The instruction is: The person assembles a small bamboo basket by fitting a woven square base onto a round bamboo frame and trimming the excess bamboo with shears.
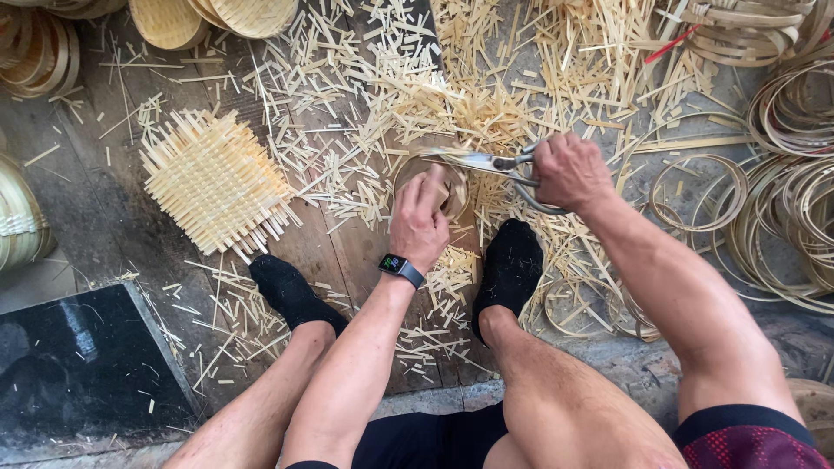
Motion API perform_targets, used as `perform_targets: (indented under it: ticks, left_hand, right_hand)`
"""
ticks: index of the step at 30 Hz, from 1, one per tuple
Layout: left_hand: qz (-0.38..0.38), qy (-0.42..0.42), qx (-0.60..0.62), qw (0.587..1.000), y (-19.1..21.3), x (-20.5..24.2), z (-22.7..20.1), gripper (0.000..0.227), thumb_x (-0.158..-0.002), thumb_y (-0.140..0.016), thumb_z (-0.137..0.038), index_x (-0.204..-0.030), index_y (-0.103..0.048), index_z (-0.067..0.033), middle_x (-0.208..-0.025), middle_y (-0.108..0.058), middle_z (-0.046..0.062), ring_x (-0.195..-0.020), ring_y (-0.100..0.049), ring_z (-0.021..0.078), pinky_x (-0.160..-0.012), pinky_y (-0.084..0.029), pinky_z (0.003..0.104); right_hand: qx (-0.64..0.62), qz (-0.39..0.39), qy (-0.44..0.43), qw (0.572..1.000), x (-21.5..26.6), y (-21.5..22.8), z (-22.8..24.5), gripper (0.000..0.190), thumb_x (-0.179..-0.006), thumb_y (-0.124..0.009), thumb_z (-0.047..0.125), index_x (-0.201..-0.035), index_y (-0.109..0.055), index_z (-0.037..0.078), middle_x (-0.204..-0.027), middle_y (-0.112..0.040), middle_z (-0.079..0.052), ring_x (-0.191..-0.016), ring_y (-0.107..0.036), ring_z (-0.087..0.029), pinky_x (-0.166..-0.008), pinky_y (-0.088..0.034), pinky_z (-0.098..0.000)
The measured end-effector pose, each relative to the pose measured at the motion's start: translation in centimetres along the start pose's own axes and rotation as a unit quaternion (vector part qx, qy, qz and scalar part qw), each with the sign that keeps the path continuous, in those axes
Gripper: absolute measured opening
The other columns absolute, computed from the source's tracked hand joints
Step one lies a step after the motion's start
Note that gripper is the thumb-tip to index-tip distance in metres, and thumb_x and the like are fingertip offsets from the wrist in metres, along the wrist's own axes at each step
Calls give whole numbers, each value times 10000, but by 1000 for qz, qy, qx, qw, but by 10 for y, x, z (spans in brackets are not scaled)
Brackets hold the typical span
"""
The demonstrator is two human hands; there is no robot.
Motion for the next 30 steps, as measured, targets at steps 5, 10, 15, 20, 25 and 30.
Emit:
perform_targets:
  ticks: [5,10,15,20,25,30]
  left_hand:
    - [7,45,51,998,-3,-4,7,590,-808,-800,-74,-1344,-552,-70,-1290,-645,173,-1260,-589,360,-1091,-488,445]
    - [14,31,56,998,2,-6,10,579,-789,-791,-50,-1323,-568,-69,-1280,-662,174,-1249,-601,358,-1096,-487,442]
    - [30,16,66,997,6,-9,12,588,-763,-773,-24,-1314,-571,-65,-1280,-655,170,-1255,-595,347,-1100,-484,433]
    - [79,-20,64,995,11,-11,13,578,-723,-687,75,-1275,-596,-70,-1252,-673,154,-1256,-586,333,-1096,-492,401]
    - [113,-45,44,992,18,-16,20,604,-704,-650,101,-1277,-612,-87,-1252,-686,127,-1232,-613,289,-1109,-515,374]
    - [23,26,-7,999,17,-15,5,583,-761,-871,-312,-1246,-634,-93,-1191,-694,132,-1075,-677,308,-890,-566,421]
  right_hand:
    - [15,-33,12,999,6,-9,-8,193,-838,-579,180,-867,-654,5,-797,-662,-156,-698,-645,-237,-570,-546,-379]
    - [15,13,-1,1000,8,-8,-7,179,-886,-578,193,-881,-655,31,-850,-674,-151,-724,-655,-218,-632,-556,-373]
    - [-3,17,11,1000,10,12,-8,535,-868,-630,511,-977,-657,-12,-843,-654,-165,-749,-640,-245,-649,-558,-371]
    - [-8,12,6,1000,-1,16,16,466,-847,-652,438,-995,-660,-4,-890,-638,-162,-803,-613,-243,-689,-550,-360]
    - [-30,136,-42,989,-3,7,0,403,-1055,-523,388,-972,-656,17,-825,-617,-117,-720,-596,-226,-647,-553,-395]
    - [-111,-3,-214,970,5,-5,-24,438,-828,-754,351,-1043,-638,-12,-955,-579,-150,-841,-537,-252,-762,-499,-406]
Point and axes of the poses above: each hand's wrist, its own x-axis away from the middle knuckle, its own y-axis out of the back of the hand, z = x × y, the point moved 1 cm from there along -x, towards the middle knuckle
